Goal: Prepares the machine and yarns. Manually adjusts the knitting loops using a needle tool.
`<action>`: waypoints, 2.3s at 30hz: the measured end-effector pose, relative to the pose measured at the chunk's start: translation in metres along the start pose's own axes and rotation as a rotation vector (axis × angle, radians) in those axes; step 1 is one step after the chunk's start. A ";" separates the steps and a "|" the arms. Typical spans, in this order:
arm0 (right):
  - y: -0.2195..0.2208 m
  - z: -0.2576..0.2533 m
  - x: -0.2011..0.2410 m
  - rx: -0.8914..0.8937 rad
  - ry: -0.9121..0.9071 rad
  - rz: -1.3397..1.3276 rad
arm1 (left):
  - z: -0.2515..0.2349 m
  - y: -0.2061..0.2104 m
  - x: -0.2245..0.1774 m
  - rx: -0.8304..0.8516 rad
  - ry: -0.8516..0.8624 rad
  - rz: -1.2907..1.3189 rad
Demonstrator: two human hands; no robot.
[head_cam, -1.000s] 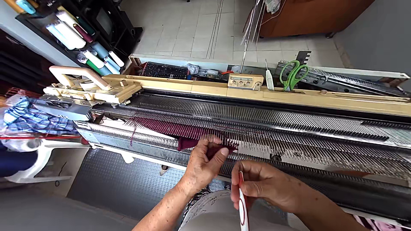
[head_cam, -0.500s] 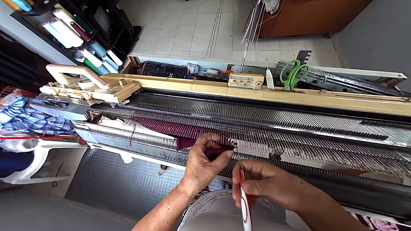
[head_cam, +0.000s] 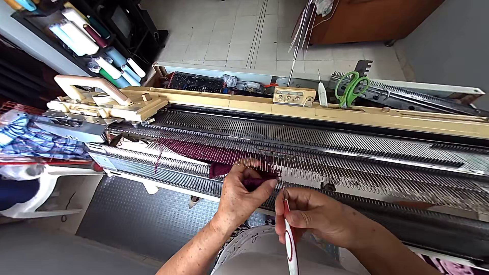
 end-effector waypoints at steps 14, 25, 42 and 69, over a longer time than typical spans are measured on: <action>0.001 -0.007 0.001 0.000 0.025 0.013 | 0.001 -0.005 -0.001 0.000 0.027 -0.045; 0.026 0.023 0.005 0.086 -0.024 0.046 | 0.001 -0.002 -0.002 -0.053 0.058 -0.079; 0.015 0.005 0.003 0.037 -0.021 0.056 | -0.002 -0.014 0.007 -0.017 0.048 -0.056; 0.023 -0.001 0.000 0.047 -0.059 0.037 | -0.008 -0.033 0.020 0.051 0.065 0.023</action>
Point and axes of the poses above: each hand's wrist, its own z-axis away from the middle knuckle, its own y-axis out of the palm, x = y × z, the point moved 2 cm from there along -z, towards the middle knuckle, and after that the axes turned 10 degrees about y, right-handed, at the moved point
